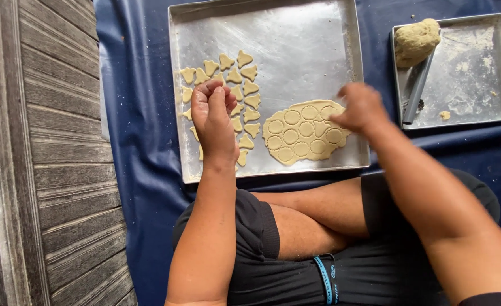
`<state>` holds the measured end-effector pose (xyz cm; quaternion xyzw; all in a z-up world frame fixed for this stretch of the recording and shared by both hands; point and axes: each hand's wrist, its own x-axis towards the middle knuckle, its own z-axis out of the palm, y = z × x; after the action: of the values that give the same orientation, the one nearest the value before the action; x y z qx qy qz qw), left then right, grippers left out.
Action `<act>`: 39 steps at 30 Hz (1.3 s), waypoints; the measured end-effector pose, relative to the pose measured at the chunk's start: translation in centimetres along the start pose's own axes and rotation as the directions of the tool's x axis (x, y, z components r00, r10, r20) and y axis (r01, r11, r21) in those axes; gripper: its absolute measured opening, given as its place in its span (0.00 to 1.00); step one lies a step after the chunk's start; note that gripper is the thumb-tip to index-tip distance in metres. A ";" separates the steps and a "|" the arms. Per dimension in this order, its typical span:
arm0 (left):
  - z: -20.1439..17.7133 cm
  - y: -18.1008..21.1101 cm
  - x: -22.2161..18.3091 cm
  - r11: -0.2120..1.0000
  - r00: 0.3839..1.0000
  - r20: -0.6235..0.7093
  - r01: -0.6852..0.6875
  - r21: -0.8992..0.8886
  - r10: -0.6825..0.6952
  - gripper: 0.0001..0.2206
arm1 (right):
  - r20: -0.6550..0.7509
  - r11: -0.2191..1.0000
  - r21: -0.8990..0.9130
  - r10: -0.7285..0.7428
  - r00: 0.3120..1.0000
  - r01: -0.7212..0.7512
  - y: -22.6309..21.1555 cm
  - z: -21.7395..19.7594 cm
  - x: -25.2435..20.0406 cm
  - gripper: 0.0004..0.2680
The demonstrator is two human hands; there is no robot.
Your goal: Rolling out dough on a metal tray using a rolling pin and cutting it into shapes with a cookie cutter.
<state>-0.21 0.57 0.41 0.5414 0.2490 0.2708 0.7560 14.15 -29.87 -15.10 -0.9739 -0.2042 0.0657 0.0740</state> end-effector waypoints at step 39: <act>0.4 -1.0 0.3 0.996 0.996 0.085 0.012 0.094 -0.020 0.08 | 0.091 0.714 0.181 0.673 0.734 -0.677 18.3 -3.4 -2.1 0.19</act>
<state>0.41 0.28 -0.50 0.5853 0.2329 0.2295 0.7420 19.88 -47.66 -14.67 -0.9678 0.1719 0.1177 0.1413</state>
